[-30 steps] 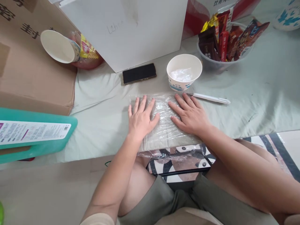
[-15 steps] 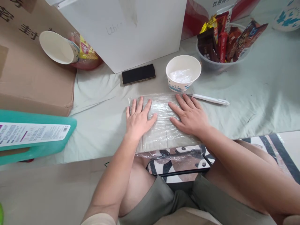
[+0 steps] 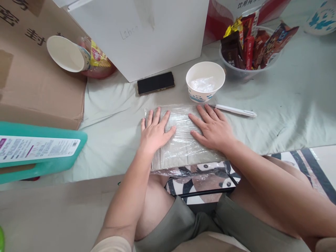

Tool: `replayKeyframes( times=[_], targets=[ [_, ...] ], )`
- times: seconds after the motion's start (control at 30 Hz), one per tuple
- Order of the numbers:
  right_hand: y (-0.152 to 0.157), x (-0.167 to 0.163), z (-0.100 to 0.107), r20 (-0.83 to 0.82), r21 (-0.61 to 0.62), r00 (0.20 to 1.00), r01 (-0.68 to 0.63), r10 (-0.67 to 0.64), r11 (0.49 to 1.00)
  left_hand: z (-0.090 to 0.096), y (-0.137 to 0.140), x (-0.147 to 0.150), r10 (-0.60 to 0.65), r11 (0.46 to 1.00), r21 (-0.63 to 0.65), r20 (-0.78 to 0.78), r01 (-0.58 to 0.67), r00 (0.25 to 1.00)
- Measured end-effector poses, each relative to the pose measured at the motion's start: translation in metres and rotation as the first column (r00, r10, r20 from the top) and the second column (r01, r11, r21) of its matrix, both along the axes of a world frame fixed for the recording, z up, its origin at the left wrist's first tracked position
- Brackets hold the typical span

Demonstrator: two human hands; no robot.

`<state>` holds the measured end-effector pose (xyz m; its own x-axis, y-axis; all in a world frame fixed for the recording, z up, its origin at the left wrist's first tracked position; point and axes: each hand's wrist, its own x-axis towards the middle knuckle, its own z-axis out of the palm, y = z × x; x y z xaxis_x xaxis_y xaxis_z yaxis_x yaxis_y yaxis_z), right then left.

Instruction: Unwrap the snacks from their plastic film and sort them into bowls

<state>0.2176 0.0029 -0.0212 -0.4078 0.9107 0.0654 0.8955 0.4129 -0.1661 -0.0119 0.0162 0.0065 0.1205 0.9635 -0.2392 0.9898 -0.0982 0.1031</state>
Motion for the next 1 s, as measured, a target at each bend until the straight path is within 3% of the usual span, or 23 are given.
replayKeyframes(
  times=[0.2, 0.37, 0.57, 0.73, 0.83, 0.93, 1.0],
  targets=[
    [0.000, 0.000, 0.002, 0.010, -0.016, 1.000, -0.002, 0.002, 1.000, 0.006, 0.003, -0.004, -0.010, 1.000, -0.021, 0.014, 0.010, 1.000],
    [0.001, 0.001, 0.001, 0.006, -0.012, 1.000, -0.002, 0.002, 1.000, 0.025, -0.005, -0.022, -0.049, 0.996, 0.077, 0.141, 0.039, 0.989],
    [0.000, 0.001, 0.005, -0.031, 0.021, 0.999, -0.016, 0.017, 1.000, 0.055, -0.040, -0.019, -0.216, 0.976, 0.104, 0.388, 0.190, 0.896],
    [-0.006, 0.015, 0.019, -0.119, 0.118, 0.993, 0.029, -0.015, 0.993, 0.060, -0.078, -0.020, -0.251, 0.957, 0.253, 0.481, 0.141, 0.840],
    [-0.014, 0.030, 0.022, -0.181, 0.156, 0.983, 0.019, 0.010, 0.988, 0.046, -0.109, -0.022, -0.349, 0.910, 0.355, 0.376, 0.215, 0.858],
    [-0.024, 0.041, 0.019, -0.244, 0.175, 0.964, -0.065, 0.107, 0.982, 0.026, -0.138, -0.021, -0.426, 0.882, 0.278, 0.123, 0.381, 0.896],
    [-0.029, 0.044, 0.016, -0.261, 0.161, 0.949, -0.139, 0.178, 0.977, 0.013, -0.151, -0.020, -0.403, 0.888, 0.243, 0.001, 0.390, 0.915]
  ],
)
